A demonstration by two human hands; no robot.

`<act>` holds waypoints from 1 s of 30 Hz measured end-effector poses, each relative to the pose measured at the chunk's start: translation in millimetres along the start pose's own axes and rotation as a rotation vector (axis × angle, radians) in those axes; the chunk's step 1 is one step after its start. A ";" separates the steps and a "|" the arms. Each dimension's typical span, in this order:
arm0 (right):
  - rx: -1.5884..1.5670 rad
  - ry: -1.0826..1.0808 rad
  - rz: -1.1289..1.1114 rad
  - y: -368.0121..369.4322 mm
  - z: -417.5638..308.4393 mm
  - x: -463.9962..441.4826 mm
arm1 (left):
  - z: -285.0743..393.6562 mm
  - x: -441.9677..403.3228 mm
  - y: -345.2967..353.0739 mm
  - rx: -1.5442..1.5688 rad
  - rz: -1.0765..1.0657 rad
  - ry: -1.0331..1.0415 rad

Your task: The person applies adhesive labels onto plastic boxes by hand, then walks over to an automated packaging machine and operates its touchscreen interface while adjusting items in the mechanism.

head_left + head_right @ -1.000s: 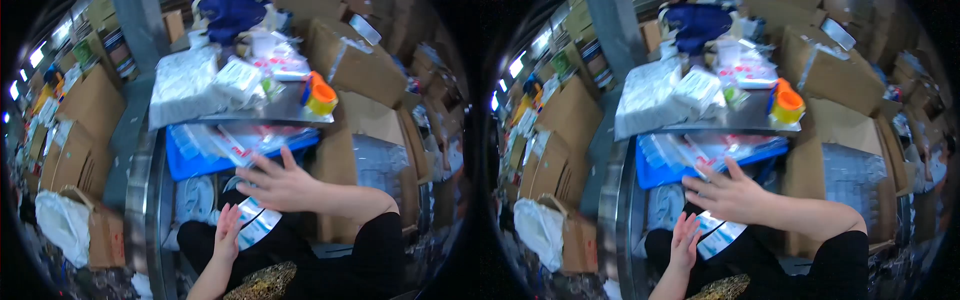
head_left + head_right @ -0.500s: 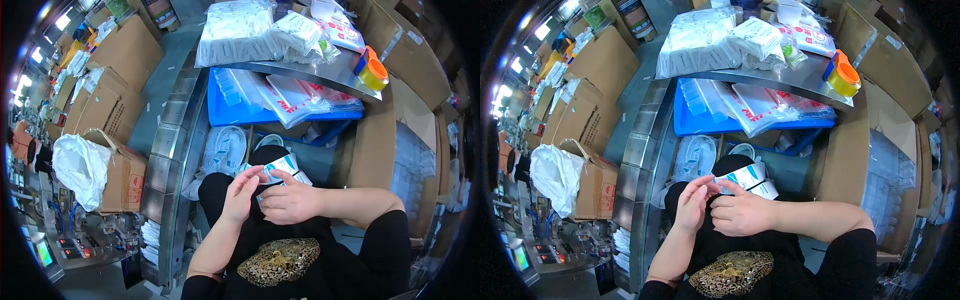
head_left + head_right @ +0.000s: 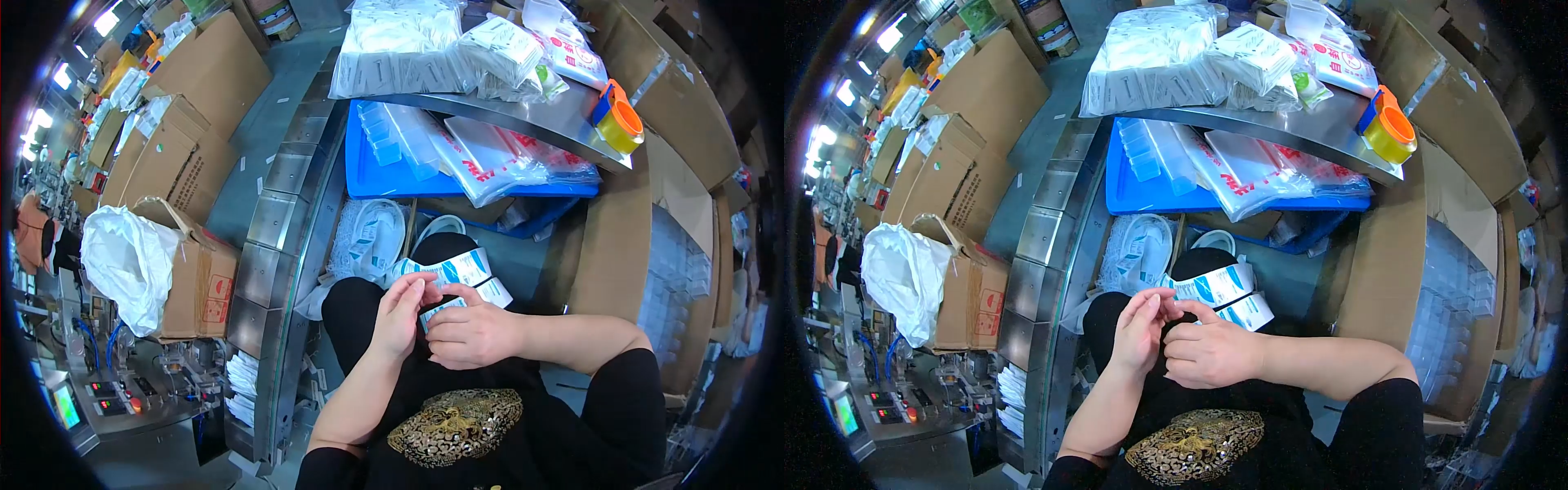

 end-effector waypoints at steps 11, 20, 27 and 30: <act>0.037 0.792 -0.497 40.3 118.6 114.6 | -46.2 -63.5 -28.4 -1.494 -0.037 0.258; -0.231 0.891 -0.890 17.2 146.6 120.7 | -35.4 -68.1 -23.2 -1.083 -0.083 -0.301; -0.199 0.568 -0.601 36.3 109.9 172.9 | -56.4 -47.3 -2.8 -1.608 -0.379 -0.246; -0.400 0.908 -0.746 48.5 100.8 181.3 | -55.5 -44.9 5.1 -1.702 -0.319 -0.020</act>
Point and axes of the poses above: each hand's wrist, its own x-axis away from the middle knuckle, its own y-axis out of the palm, z = x × y, the point moved 1 cm from there along -x, towards the middle knuckle, and after that the axes turned 15 degrees about x, right-handed, at the moved point
